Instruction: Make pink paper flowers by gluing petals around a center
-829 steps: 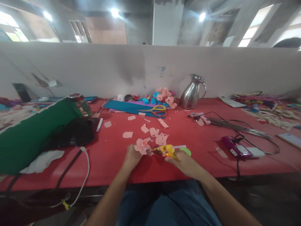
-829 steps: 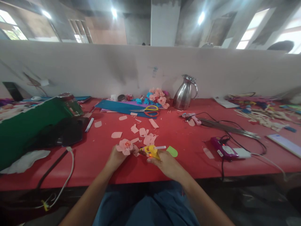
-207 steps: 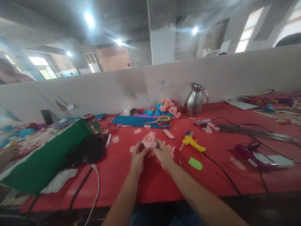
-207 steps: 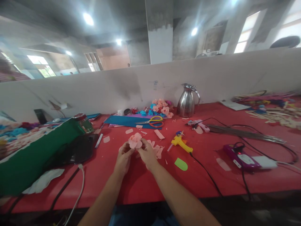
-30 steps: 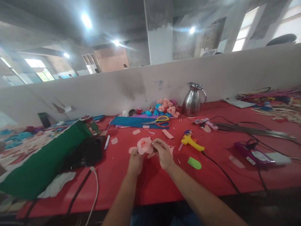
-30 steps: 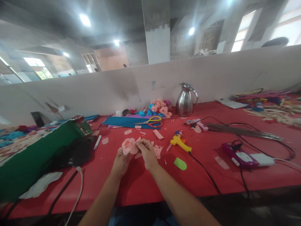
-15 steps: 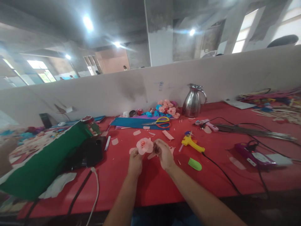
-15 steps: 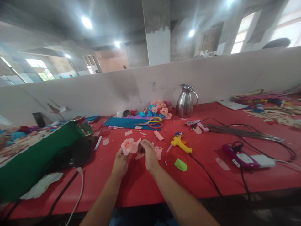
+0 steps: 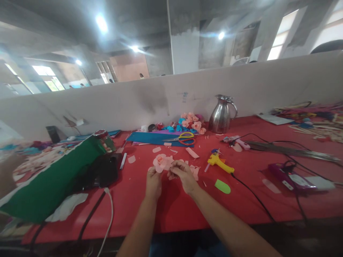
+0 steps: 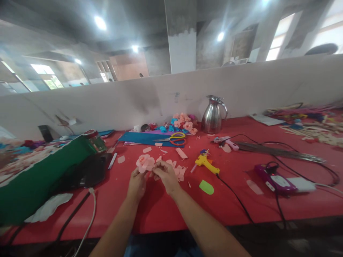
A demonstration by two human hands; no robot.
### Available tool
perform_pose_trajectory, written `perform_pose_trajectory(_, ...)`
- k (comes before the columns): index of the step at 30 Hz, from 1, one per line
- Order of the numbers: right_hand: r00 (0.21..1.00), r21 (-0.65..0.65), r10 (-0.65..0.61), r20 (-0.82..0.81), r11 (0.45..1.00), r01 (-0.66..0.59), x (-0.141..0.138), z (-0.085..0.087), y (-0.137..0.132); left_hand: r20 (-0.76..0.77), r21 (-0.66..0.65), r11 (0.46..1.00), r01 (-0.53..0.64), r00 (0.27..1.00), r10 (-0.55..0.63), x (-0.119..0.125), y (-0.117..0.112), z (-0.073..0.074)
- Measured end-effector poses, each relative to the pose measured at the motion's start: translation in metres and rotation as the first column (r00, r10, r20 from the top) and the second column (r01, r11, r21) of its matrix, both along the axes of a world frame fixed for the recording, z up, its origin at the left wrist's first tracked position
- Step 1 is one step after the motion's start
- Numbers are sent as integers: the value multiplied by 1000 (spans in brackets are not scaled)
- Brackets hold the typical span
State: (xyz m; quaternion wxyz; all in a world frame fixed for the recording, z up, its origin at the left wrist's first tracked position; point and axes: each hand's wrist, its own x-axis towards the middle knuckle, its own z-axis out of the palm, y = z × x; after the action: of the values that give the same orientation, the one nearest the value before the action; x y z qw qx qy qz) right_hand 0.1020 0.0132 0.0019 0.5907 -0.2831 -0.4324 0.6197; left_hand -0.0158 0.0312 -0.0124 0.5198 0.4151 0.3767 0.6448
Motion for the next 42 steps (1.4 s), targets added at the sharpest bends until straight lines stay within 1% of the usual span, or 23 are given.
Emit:
perform_pose_trajectory(5, 999, 6, 38, -17, 999, -38, -2, 1, -2, 40, -7, 1000, 11, 999, -11, 0, 0, -1)
perform_pose_trajectory(9, 1000, 7, 23, 22, 1000, -23, -2, 1, -2, 27, -4, 999, 45, 999, -45, 0, -1, 0)
perform_pose_trajectory(12, 999, 11, 17, 38, 1000, -18, -2, 2, -2, 28, -8, 999, 43, 999, -43, 1, -3, 2)
perform_pose_trajectory(15, 999, 12, 26, 34, 1000, -26, -2, 3, -3, 16, -22, 997, 69, 997, -69, 3, -5, 7)
perform_pose_trajectory(18, 998, 16, 21, 63, 1000, -22, -2, 3, -3, 22, -39, 995, 90, 996, -89, 4, -8, 11)
perform_pose_trajectory(23, 994, 54, -4, 108, 999, -2, -3, 2, -2, 40, -51, 996, 68, 997, -66, 6, -11, 16)
perform_pose_trajectory(25, 994, 63, 8, 107, 998, -15, -3, 3, -3, 49, -55, 994, 91, 995, -88, 7, -13, 17)
perform_pose_trajectory(27, 996, 67, 22, 90, 997, -28, -3, 3, -3, 54, -56, 989, 136, 990, -133, 8, -13, 18)
perform_pose_trajectory(30, 999, 66, 20, 31, 998, -22, 0, 0, 0, 57, -39, 982, 184, 982, -181, 9, -12, 17)
perform_pose_trajectory(33, 999, 16, -14, -39, 1000, 14, 3, -4, 5, 55, -31, 989, 143, 988, -142, 9, -9, 14)
perform_pose_trajectory(35, 997, -3, -48, -56, 999, 48, 4, -5, 6, 51, -46, 993, 105, 993, -102, 8, -6, 11)
perform_pose_trajectory(38, 994, 40, -101, -35, 994, 102, 5, -4, 5, 53, -68, 996, 61, 997, -57, 7, -4, 8)
perform_pose_trajectory(42, 995, 83, -104, -5, 991, 104, 4, -2, 2, 97, -72, 997, 29, 995, -22, 6, -3, 6)
